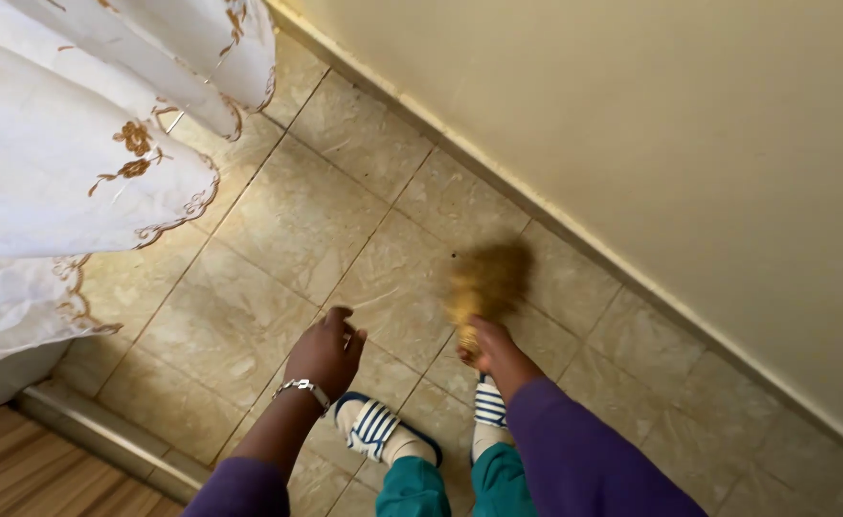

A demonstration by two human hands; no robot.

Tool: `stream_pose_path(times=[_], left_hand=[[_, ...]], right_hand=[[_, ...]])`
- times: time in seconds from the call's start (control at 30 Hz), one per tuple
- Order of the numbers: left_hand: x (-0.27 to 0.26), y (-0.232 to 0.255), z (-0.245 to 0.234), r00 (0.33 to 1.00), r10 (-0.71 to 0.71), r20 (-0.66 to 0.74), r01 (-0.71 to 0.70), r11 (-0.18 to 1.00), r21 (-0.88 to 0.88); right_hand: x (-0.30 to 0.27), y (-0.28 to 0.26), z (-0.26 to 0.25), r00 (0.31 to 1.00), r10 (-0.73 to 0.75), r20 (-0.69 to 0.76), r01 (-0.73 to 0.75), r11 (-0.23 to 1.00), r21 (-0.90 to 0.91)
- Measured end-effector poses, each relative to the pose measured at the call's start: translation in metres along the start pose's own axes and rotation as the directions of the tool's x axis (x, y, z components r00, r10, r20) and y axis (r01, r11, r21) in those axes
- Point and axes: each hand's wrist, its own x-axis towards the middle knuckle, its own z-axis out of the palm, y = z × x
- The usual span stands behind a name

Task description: Cleaning a small rug and sweeping a tiled floor area using a hand broom.

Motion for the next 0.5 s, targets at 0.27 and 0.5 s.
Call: stream_pose_path(times=[0.27, 0.5], left_hand=[[0.016, 0.057, -0.033, 0.972, 0.154, -0.177, -0.155, 0.988, 0.003], [0.040, 0.097, -0.022, 0.996, 0.088, 0.015, -0.089, 0.995, 0.039]], right_hand=[[-0.199, -0.018, 0.114, 0.839, -0.320, 0.441, 0.364, 0.931, -0.018], [-0.164, 0.022, -0.041, 0.915, -0.335, -0.225, 0.397, 0.845, 0.359]])
